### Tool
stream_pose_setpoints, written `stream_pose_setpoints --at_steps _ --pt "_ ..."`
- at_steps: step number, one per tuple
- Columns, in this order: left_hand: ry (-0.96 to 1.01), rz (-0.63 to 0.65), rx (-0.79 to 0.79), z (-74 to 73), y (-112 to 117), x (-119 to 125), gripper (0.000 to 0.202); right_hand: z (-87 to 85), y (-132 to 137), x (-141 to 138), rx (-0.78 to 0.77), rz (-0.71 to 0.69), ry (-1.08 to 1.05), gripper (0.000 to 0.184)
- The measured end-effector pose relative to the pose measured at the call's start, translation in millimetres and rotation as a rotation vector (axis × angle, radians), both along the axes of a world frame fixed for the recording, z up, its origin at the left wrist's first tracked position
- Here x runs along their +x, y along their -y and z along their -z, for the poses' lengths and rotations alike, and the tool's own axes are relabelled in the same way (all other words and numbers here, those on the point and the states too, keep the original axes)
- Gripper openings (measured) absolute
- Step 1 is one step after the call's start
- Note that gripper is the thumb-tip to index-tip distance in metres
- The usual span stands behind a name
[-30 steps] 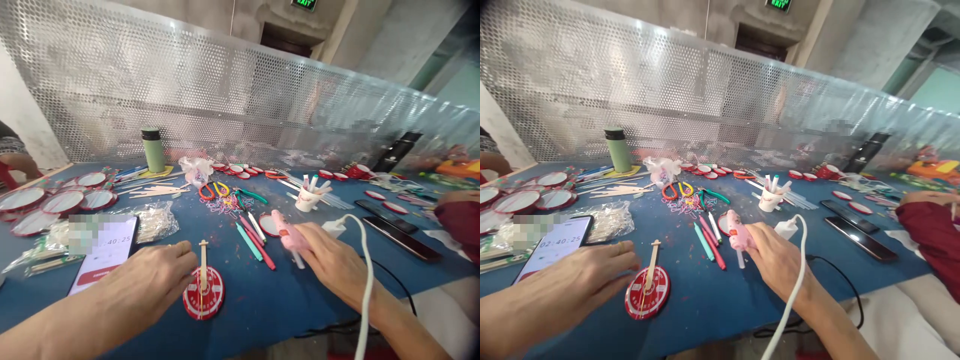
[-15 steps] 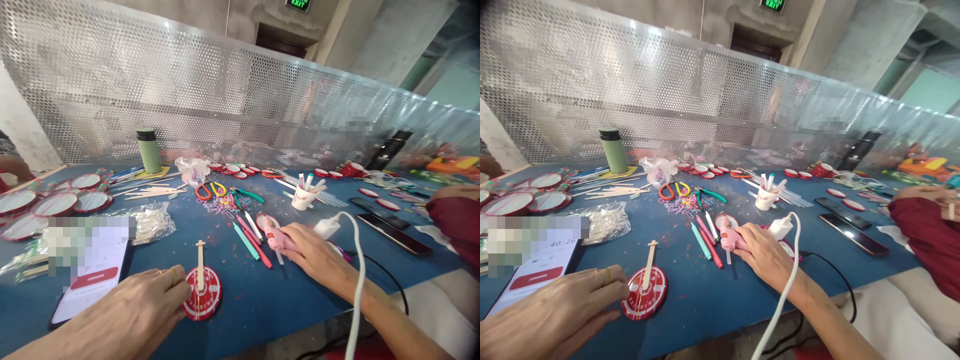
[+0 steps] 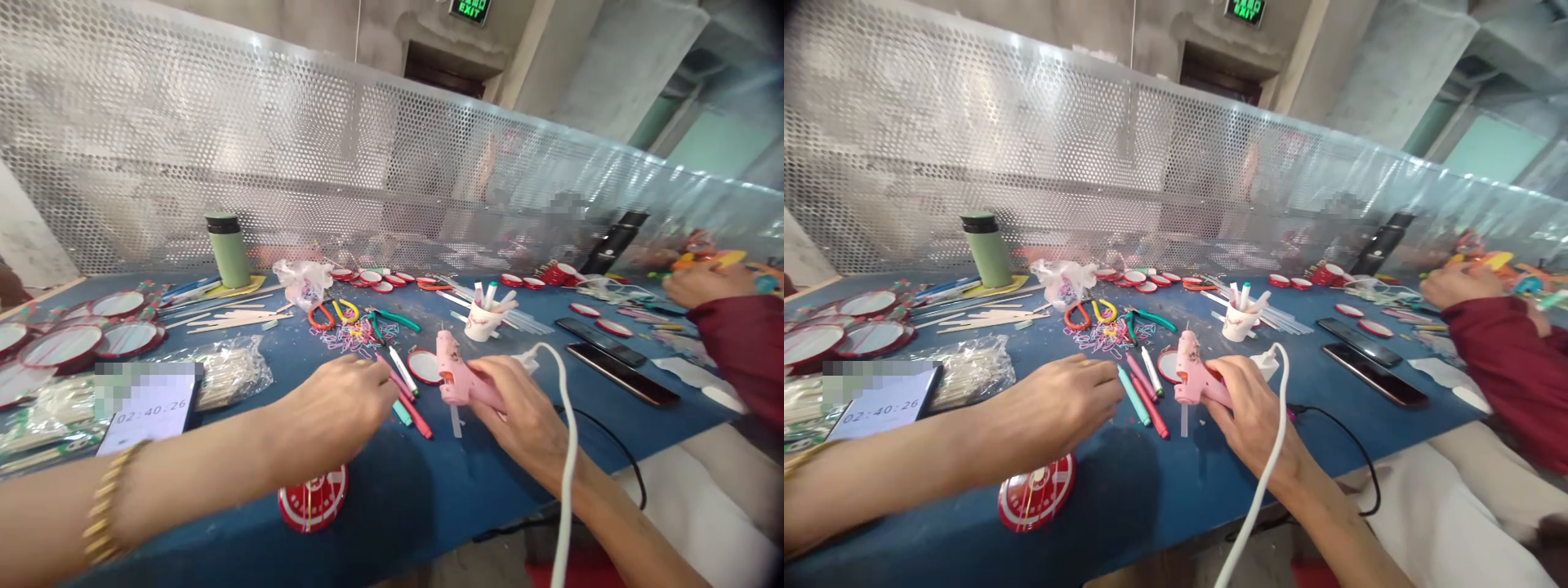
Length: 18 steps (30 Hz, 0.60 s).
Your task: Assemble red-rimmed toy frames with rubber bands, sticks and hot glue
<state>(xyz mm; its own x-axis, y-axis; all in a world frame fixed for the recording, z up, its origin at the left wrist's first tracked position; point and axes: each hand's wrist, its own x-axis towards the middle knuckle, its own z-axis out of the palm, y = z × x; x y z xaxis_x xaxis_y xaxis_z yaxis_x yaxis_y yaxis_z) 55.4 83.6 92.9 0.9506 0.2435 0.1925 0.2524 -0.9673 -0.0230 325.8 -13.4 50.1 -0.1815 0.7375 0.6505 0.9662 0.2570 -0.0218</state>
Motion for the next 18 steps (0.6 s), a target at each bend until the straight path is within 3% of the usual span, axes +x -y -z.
stream_pose_setpoints --at_steps 3,6,9,12,15,18 --pt "0.02 0.086 0.114 4.2 -22.7 64.1 0.015 -1.2 9.8 1.3 0.084 0.077 -0.037 0.028" --pt "-0.048 0.096 0.098 13.1 -37.4 108.9 0.011 -1.2 23.0 0.7 0.112 0.16 -0.074 0.03" --pt "-0.125 0.087 0.044 20.9 -44.5 125.4 0.014 1.8 33.0 1.0 0.09 0.186 -0.097 0.03" --pt "-0.114 0.081 -0.015 23.1 -50.2 125.7 0.019 6.2 35.1 3.1 0.068 0.177 -0.092 0.031" --pt "-0.068 0.036 -0.266 17.5 -59.7 125.1 0.017 9.0 31.8 4.8 0.064 0.161 -0.095 0.031" --pt "0.03 0.04 -0.764 10.0 -72.6 128.9 0.015 9.7 29.3 5.2 0.071 0.149 -0.115 0.03"
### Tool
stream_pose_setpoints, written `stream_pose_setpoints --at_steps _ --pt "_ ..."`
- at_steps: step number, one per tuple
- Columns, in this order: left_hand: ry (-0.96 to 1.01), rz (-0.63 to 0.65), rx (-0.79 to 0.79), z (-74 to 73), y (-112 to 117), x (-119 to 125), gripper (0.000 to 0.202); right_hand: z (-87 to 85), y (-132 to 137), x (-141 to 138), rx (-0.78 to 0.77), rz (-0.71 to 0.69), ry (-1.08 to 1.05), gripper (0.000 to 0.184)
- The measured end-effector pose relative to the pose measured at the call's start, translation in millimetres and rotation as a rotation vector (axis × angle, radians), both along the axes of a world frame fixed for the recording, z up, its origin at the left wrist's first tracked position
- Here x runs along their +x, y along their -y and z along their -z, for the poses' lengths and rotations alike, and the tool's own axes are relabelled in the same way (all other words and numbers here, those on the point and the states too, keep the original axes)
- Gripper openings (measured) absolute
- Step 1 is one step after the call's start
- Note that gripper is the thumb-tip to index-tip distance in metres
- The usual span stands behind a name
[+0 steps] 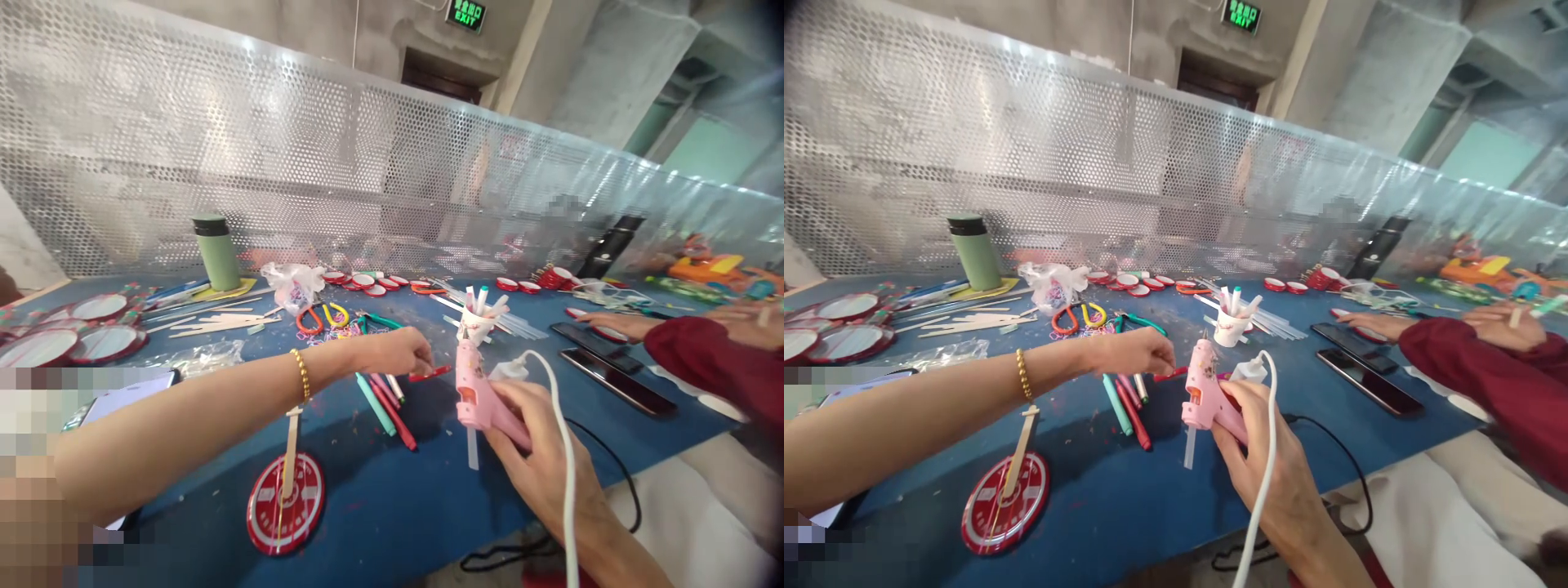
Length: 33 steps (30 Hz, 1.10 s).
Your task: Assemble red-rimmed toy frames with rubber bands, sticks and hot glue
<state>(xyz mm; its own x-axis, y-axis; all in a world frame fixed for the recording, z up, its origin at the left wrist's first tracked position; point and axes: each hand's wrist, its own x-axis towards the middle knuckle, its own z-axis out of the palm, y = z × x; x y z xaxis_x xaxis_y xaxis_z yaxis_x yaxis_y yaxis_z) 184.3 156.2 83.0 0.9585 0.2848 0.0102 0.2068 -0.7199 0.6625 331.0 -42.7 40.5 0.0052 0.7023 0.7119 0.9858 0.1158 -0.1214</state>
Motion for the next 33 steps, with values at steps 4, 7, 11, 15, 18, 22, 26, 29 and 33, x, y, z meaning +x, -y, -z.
stream_pose_setpoints --at_steps 4,7,11,15,18,22,26,29,33 --pt "-0.04 -0.017 -0.42 -1.4 -14.8 11.5 0.016 1.2 2.7 0.8 0.021 -0.015 0.002 0.03" --pt "-0.121 -0.173 -0.169 -1.5 -21.6 21.0 0.017 4.2 5.5 1.5 -0.003 -0.023 0.01 0.03" --pt "-0.082 -0.286 0.108 -8.1 -21.3 20.7 0.018 7.3 0.9 -1.5 -0.047 -0.023 0.052 0.029" --pt "-0.153 -0.172 0.577 -5.2 5.6 -8.1 0.018 7.2 -12.7 -6.0 -0.05 -0.06 0.128 0.029" --pt "-0.068 -0.015 0.775 8.5 36.2 -39.0 0.037 6.2 -21.6 -6.5 -0.08 -0.045 0.145 0.029" --pt "0.057 0.036 0.81 27.3 53.1 -61.2 0.042 4.4 -28.8 -5.2 -0.147 -0.029 0.108 0.026" --pt "0.085 0.015 0.82 36.3 42.0 -60.6 0.026 2.7 -34.0 -5.6 -0.209 -0.007 0.086 0.021" --pt "0.11 0.059 0.852 37.9 31.1 -62.8 0.024 1.6 -36.8 -6.6 -0.241 -0.014 0.088 0.021" --pt "0.154 0.164 0.833 40.7 15.2 -70.6 0.021 1.7 -41.2 -7.7 -0.279 -0.049 0.115 0.023"
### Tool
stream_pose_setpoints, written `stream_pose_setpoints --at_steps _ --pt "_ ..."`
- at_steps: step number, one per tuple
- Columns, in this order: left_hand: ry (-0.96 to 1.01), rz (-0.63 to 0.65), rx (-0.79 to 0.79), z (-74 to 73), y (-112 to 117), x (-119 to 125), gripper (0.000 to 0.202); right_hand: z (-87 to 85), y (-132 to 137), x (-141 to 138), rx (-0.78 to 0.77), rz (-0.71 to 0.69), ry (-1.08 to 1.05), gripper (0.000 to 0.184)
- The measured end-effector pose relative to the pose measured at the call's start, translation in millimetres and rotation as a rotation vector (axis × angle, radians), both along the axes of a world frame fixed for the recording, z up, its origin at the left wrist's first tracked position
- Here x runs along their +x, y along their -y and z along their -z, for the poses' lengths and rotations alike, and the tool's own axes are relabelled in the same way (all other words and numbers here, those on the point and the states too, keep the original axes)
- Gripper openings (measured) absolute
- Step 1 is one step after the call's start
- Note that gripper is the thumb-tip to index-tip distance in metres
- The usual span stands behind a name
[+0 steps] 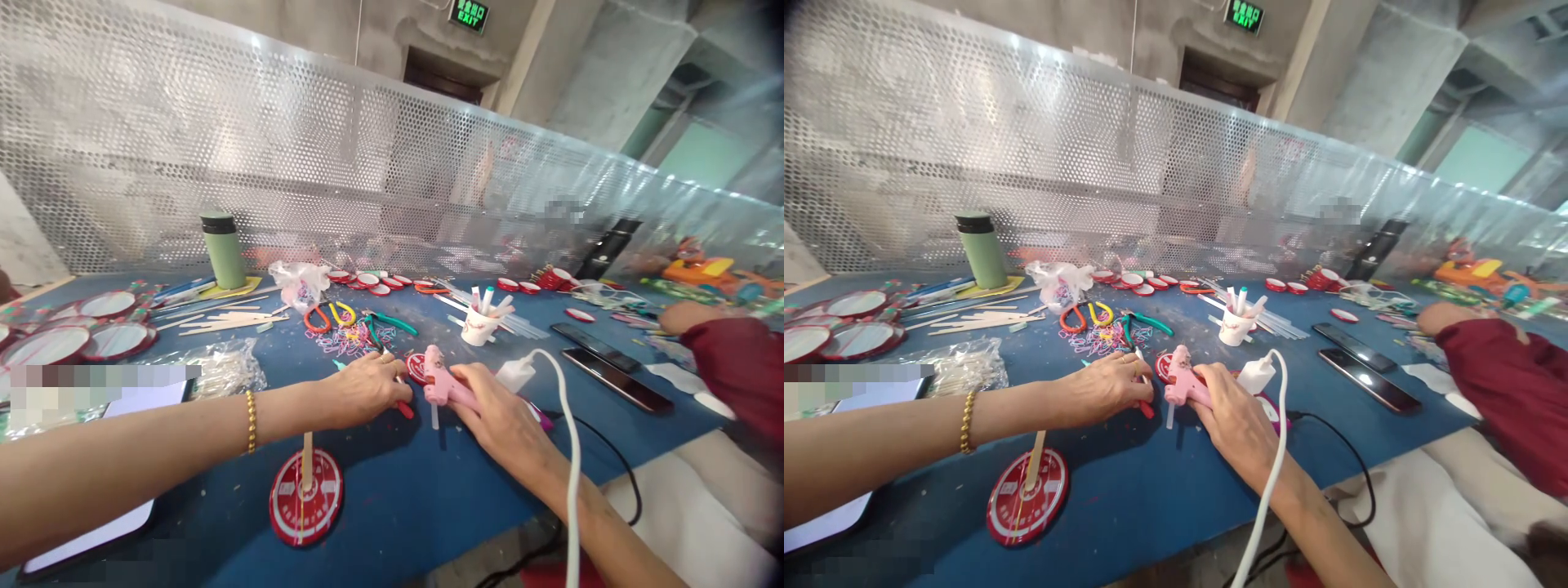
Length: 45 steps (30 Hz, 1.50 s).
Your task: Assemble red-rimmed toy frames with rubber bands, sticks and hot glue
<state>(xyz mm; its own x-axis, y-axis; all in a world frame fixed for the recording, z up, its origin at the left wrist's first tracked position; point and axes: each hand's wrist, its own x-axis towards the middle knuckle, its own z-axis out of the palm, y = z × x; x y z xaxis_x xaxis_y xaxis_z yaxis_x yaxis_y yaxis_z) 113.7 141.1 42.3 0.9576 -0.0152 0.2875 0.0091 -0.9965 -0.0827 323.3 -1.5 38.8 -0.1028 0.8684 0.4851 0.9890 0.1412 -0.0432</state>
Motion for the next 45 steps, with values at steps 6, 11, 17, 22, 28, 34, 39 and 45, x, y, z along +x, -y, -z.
stream_pose_setpoints --at_steps 6,11,17,22,28,34,39,45 --pt "-0.021 0.113 0.0 1.3 -13.6 -0.6 0.021 2.4 -11.2 4.5 -0.109 -0.026 -0.028 0.026" --pt "0.065 0.011 -0.094 -24.6 -19.5 -11.8 0.025 -2.3 -12.4 9.8 -0.192 -0.037 -0.095 0.026" --pt "-0.129 -0.279 -0.015 -43.5 -36.7 -36.1 0.016 -9.7 -5.1 5.3 -0.213 -0.056 -0.078 0.034" --pt "-0.155 -0.193 0.029 -22.1 -33.8 -33.4 0.024 -14.1 -0.3 -2.6 -0.174 -0.031 -0.029 0.021" --pt "-0.085 -0.061 0.144 -12.8 -21.5 -24.5 0.02 -13.5 -1.1 -6.2 -0.191 -0.041 0.012 0.013" --pt "-0.061 -0.028 0.076 -14.3 -10.9 -22.1 0.022 -8.3 -0.1 -0.8 -0.133 -0.056 0.035 0.015" --pt "-0.044 -0.219 -0.003 -44.0 -9.4 -42.7 0.017 -7.7 13.6 -13.4 0.112 -0.039 0.11 0.021" --pt "0.079 -0.529 -0.041 -75.2 12.6 -97.9 0.026 -1.4 31.7 -81.1 0.194 -0.231 -0.017 0.01"
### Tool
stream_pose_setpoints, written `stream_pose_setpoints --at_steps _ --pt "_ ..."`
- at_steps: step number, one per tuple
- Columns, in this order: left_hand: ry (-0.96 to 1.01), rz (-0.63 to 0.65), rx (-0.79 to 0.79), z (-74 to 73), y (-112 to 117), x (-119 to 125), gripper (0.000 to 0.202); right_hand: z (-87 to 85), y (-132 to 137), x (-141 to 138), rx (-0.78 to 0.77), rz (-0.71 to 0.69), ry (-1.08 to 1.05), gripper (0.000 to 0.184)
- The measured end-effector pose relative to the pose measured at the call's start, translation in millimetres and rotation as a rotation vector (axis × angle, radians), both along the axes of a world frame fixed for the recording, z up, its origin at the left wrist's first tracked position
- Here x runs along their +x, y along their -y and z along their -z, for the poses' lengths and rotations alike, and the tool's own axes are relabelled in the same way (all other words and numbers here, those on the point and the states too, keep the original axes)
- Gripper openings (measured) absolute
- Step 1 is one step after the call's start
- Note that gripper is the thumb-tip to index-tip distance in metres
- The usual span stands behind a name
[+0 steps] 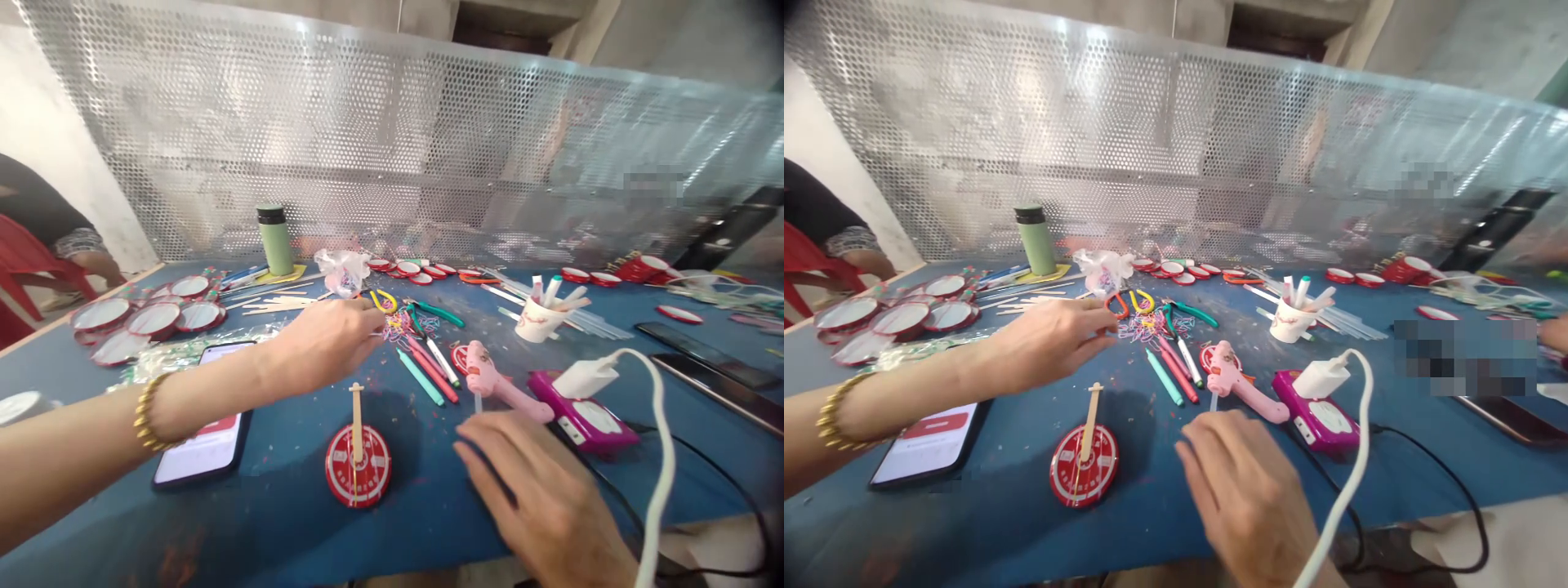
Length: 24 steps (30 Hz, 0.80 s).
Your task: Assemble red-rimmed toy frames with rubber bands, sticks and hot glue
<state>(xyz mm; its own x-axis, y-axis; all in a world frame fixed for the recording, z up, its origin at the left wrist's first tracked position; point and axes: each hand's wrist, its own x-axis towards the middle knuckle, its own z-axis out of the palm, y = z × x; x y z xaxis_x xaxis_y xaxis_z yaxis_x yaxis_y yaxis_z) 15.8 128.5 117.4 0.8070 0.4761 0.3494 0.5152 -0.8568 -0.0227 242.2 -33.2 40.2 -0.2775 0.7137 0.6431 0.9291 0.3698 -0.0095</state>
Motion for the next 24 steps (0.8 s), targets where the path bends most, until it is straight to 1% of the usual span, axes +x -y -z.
stream_pose_setpoints --at_steps 2,3,5,7,8,11,13,15,17,19,21,22,24 --pt "0.01 -0.069 -0.049 1.2 11.8 -20.9 0.026 3.2 -0.7 -23.5 -0.09 -0.086 -0.059 0.014" --pt "0.012 -0.094 -0.09 3.5 18.2 -30.9 0.025 4.7 -2.3 -33.7 -0.108 -0.11 -0.077 0.02" --pt "0.027 -0.132 -0.175 9.5 30.9 -48.9 0.024 7.5 -6.7 -51.3 -0.132 -0.128 -0.096 0.045" --pt "0.043 -0.175 -0.263 15.7 42.7 -63.4 0.023 10.2 -11.3 -66.1 -0.145 -0.121 -0.1 0.068" --pt "0.056 -0.19 -0.299 18.3 47.9 -69.0 0.023 11.5 -13.4 -72.8 -0.158 -0.11 -0.097 0.076" --pt "0.088 -0.21 -0.412 24.1 59.3 -79.3 0.025 15.8 -18.4 -89.9 -0.181 -0.046 -0.063 0.087" --pt "0.113 -0.208 -0.484 28.1 63.3 -81.6 0.027 18.5 -21.3 -97.3 -0.166 0.003 -0.044 0.086" --pt "0.145 -0.203 -0.56 33.9 64.6 -81.5 0.027 20.5 -23.7 -100.5 -0.143 0.032 -0.043 0.076" --pt "0.188 -0.197 -0.654 41.6 64.1 -79.7 0.026 21.1 -25.2 -99.8 -0.129 0.032 -0.072 0.063" --pt "0.26 -0.209 -0.774 49.4 63.1 -76.2 0.025 19.2 -25.2 -97.2 -0.114 0.008 -0.122 0.058" --pt "0.391 -0.227 -0.934 54.3 62.9 -70.4 0.032 14.9 -23.6 -95.0 -0.092 -0.031 -0.17 0.06" --pt "0.472 -0.214 -1.037 55.1 63.4 -66.6 0.036 12.2 -22.6 -94.9 -0.082 -0.055 -0.19 0.062" --pt "0.641 -0.141 -1.275 53.6 65.6 -57.7 0.04 7.0 -20.9 -96.8 -0.071 -0.102 -0.225 0.065"
